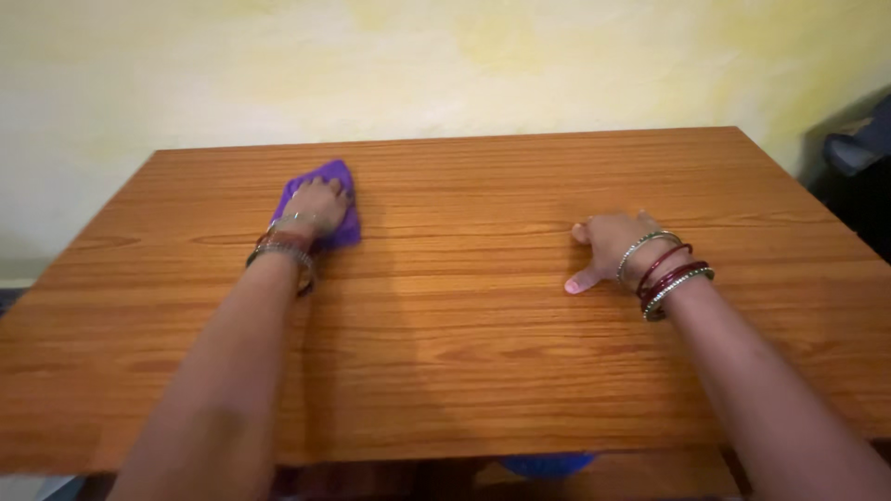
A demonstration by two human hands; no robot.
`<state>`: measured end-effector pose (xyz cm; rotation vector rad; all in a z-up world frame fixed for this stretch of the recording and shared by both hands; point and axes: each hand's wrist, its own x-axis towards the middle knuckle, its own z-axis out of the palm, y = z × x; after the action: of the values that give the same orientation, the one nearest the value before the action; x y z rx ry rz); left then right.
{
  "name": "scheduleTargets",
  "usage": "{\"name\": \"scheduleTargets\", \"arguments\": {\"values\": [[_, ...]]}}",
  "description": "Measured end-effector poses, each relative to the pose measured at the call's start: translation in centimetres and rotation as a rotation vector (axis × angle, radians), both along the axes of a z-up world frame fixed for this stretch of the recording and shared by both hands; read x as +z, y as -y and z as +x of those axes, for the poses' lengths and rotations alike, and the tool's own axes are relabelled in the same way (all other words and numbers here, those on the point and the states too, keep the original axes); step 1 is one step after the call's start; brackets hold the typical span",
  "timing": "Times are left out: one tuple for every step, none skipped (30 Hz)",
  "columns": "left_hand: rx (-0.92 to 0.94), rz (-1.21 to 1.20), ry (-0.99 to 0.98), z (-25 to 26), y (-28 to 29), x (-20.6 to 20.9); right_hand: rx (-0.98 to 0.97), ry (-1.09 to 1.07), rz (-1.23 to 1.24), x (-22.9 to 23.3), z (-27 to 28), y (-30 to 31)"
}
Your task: The person wipes a wooden table surface with a purple cloth. They spray a cleaning solution onto the table and continue wiping the surface in broad strokes.
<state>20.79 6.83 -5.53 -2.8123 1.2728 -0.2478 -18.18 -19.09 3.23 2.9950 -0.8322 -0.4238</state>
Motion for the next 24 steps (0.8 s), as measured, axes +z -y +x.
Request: {"name": "scheduleTargets", "arguments": {"values": [[0.067, -0.093, -0.103, 0.6, 1.8, 0.3, 0.004, 0.0, 0.003, -0.1, 0.1, 0.1], [0.092, -0.128, -0.157, 0.5, 4.3, 0.5, 0.008, -0.001, 0.007, -0.2, 0.1, 0.2], [0.124, -0.163, -0.209, -0.2, 7.1, 0.9, 0.012, 0.011, 0.017, -0.3, 0.2, 0.3], [0.123, -0.152, -0.231, -1.2, 9.7, 1.2, 0.016, 0.023, 0.028, -0.4, 0.1, 0.4], [0.122, -0.143, -0.252, -2.5, 12.2, 1.6, 0.021, 0.036, 0.036, -0.5, 0.0, 0.6], [0.039, -0.158, -0.169, -4.0, 14.2, 1.9, 0.016, 0.052, 0.047, -0.7, 0.0, 0.6], [0.062, -0.151, -0.217, -5.7, 16.0, 2.1, 0.011, 0.072, 0.057, -0.8, 0.0, 0.6], [0.085, -0.143, -0.266, -7.6, 17.8, 2.3, 0.006, 0.092, 0.068, -0.8, 0.0, 0.6], [0.004, -0.158, -0.232, -9.5, 19.1, 2.4, -0.008, 0.056, 0.055, -0.6, 0.1, 0.6], [-0.078, -0.173, -0.198, -11.4, 20.0, 2.5, -0.022, 0.019, 0.042, -0.5, 0.4, 0.4], [-0.138, -0.138, -0.191, -13.4, 21.0, 2.6, -0.035, -0.021, 0.03, -0.4, 0.4, 0.3], [-0.197, -0.102, -0.185, -15.6, 21.6, 2.7, -0.043, -0.03, 0.03, -0.3, 0.4, 0.3], [-0.207, -0.103, -0.193, -17.8, 21.8, 2.7, -0.046, -0.039, 0.031, -0.1, 0.6, 0.3], [-0.216, -0.103, -0.202, -20.1, 21.8, 2.5, -0.05, -0.048, 0.032, 0.1, 0.8, 0.2], [-0.264, -0.078, -0.172, -21.8, 21.3, 2.5, -0.044, -0.061, 0.018, 0.2, 0.8, 0.0], [-0.311, -0.053, -0.141, -23.1, 20.6, 2.6, -0.038, -0.075, 0.004, 0.3, 0.8, -0.2], [-0.341, -0.048, -0.155, -24.1, 19.6, 2.7, -0.031, -0.083, -0.015, 0.7, 0.9, -0.3], [-0.371, -0.043, -0.168, -25.1, 18.5, 2.6, -0.027, -0.104, -0.026, 1.3, 0.8, -0.3], [-0.397, -0.036, -0.182, -25.6, 17.3, 2.6, -0.018, -0.126, -0.034, 1.9, 0.8, -0.3], [-0.403, -0.066, -0.189, -25.5, 15.9, 2.7, -0.009, -0.148, -0.043, 2.4, 1.1, -0.7], [-0.407, -0.094, -0.197, -25.1, 14.3, 2.6, -0.021, -0.174, -0.071, 2.7, 1.6, -1.2], [-0.411, -0.122, -0.205, -24.5, 12.7, 2.5, -0.033, -0.201, -0.1, 3.0, 2.2, -1.9], [-0.376, -0.112, -0.211, -23.6, 11.0, 2.6, -0.041, -0.226, -0.132, 3.2, 3.2, -3.0], [-0.342, -0.102, -0.217, -22.7, 9.2, 2.7, -0.009, -0.181, -0.086, 3.2, 4.2, -4.3]]}}
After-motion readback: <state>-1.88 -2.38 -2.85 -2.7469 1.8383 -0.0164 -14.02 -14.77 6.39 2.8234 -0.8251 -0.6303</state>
